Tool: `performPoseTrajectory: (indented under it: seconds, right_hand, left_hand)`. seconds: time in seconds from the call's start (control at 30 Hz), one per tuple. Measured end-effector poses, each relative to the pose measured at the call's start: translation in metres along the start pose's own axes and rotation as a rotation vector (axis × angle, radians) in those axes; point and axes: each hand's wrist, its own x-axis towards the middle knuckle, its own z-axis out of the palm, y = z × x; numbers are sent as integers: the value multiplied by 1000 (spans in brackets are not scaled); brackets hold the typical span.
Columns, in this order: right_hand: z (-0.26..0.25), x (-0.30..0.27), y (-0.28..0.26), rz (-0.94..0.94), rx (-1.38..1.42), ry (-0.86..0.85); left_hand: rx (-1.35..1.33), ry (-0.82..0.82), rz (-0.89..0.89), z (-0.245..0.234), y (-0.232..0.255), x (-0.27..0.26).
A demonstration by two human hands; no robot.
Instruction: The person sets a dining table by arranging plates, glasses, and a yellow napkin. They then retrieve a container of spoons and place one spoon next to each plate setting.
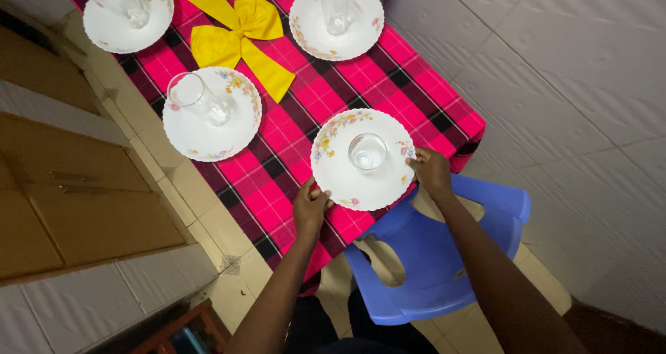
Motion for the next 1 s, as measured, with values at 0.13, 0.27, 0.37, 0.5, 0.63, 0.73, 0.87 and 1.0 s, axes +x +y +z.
performPoseTrajectory:
  seconds: [0.13, 0.27, 0.37, 0.5, 0.63, 0.73, 0.87, 1.0]
  right_hand:
    - [-2, 2, -7, 26, -75, 0]
    - [-3, 6, -5, 65, -75, 2]
    - [-3, 8, -1, 101, -64, 0]
    - [-7, 14, 10, 171, -195, -17]
    - [-8, 17, -2, -469, -580, 386]
    - [-5, 4, -69, -522, -519, 518]
    - [27, -34, -187, -619, -306, 514]
    - [90, -85, -266, -807, -220, 375]
  left_hand:
    - [27, 2, 1, 2, 2, -10]
    - [48, 13, -6, 3, 1, -11]
    - [-27, -12, 19, 3, -7, -5]
    - [38, -46, 14, -3, -14, 2]
    - [111, -102, 12, -17, -18, 7]
    - [22, -129, 94, -34, -8, 7]
    - [25, -88, 169, -64, 38, -18]
    - [-9, -50, 254, -100, 97, -52]
